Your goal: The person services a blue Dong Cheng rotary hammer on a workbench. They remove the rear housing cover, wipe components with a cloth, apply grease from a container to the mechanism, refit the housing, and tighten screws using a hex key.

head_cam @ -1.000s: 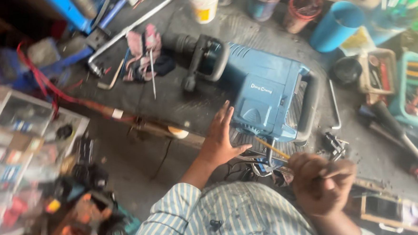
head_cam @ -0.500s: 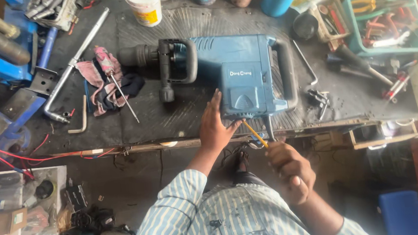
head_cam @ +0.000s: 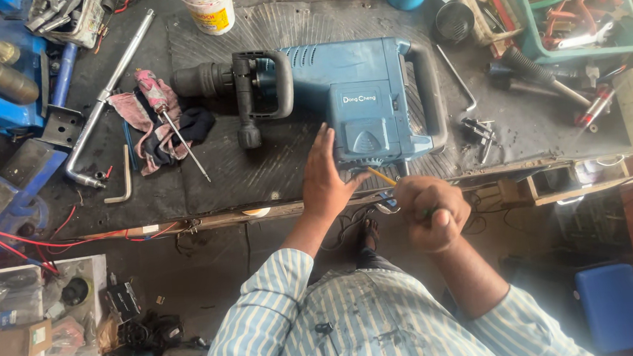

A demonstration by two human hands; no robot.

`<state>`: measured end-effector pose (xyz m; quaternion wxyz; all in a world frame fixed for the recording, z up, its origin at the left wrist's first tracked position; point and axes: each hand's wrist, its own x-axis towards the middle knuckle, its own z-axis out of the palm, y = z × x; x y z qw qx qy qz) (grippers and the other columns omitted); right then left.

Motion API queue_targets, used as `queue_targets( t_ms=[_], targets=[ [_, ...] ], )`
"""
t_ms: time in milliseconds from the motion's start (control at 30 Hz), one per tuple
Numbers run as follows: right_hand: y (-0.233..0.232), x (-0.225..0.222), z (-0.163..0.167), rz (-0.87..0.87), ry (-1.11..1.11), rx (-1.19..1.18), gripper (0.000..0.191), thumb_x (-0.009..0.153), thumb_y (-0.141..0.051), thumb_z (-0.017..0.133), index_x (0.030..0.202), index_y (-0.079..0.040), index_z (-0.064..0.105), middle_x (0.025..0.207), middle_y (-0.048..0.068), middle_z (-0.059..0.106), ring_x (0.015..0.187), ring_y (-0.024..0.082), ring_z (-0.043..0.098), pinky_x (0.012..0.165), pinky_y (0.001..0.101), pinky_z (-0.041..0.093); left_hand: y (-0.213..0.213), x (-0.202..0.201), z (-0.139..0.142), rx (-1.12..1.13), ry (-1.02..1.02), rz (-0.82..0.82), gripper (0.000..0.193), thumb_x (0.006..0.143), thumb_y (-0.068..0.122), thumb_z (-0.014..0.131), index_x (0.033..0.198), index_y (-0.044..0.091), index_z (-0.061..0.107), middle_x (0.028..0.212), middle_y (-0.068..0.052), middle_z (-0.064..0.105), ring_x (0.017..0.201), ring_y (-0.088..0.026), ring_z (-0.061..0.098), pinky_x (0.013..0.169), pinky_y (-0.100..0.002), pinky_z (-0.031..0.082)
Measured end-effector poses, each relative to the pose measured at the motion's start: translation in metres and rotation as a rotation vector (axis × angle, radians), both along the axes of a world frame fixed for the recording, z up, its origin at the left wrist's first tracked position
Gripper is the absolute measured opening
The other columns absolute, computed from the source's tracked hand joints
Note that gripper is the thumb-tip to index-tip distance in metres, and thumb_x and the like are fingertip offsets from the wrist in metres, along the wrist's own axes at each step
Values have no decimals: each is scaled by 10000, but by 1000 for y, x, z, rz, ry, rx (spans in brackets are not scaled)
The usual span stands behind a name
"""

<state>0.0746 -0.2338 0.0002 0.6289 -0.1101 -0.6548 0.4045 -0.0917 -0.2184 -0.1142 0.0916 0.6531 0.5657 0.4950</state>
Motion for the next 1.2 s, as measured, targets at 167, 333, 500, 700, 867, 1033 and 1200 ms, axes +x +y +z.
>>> queue_targets(
  t_ms=[167,333,500,700,867,1033,1200],
  targets=[
    [9,-1,0,-40,-13,-53,515,1051,-374,454,663,-44,378,538,64,381,459,166,371,446,350,288,13,-21,13,74,187,-177,1250,657,270,986,1598,201,165,1693,-186,128,1551,-427,263,1254,-572,339],
    [6,-7,5,-88,-22,-108,534,1054,-400,448,659,-52,353,524,67,356,447,155,337,443,339,272,27,-33,18,-103,-64,-350,1294,590,194,1000,1587,267,179,1708,-219,61,1544,-478,246,1221,-529,392],
    [10,-6,7,-74,-15,-216,605,1082,-493,432,682,-45,359,541,82,367,477,149,297,442,326,237,28,-27,9,-109,-92,-311,1282,579,206,1006,1574,306,203,1707,-206,73,1532,-481,277,1205,-545,409],
    [19,-12,9,-110,16,-283,639,1085,-512,455,646,-61,347,517,62,337,457,141,280,437,328,237,28,-30,2,-98,-65,-283,1249,617,251,997,1574,289,195,1714,-189,84,1537,-469,278,1224,-565,372],
    [25,-19,12,-183,43,-353,643,1067,-497,507,638,-47,343,525,28,286,413,141,287,423,332,254,30,-31,0,-111,-20,-281,1226,656,288,981,1580,284,176,1715,-190,77,1554,-451,269,1260,-580,317],
    [29,-18,10,-182,99,-415,638,1068,-497,507,636,-63,330,526,17,285,372,125,276,392,300,230,27,-29,-1,-95,8,-281,1224,672,294,977,1582,276,159,1713,-198,61,1549,-456,264,1249,-590,310],
    [17,-12,6,-139,19,-301,629,1077,-490,483,654,-47,344,536,21,279,398,137,286,421,319,257,23,-30,2,-51,-7,-297,1211,690,273,969,1594,263,164,1715,-194,60,1557,-455,268,1252,-590,318]
  ],
)
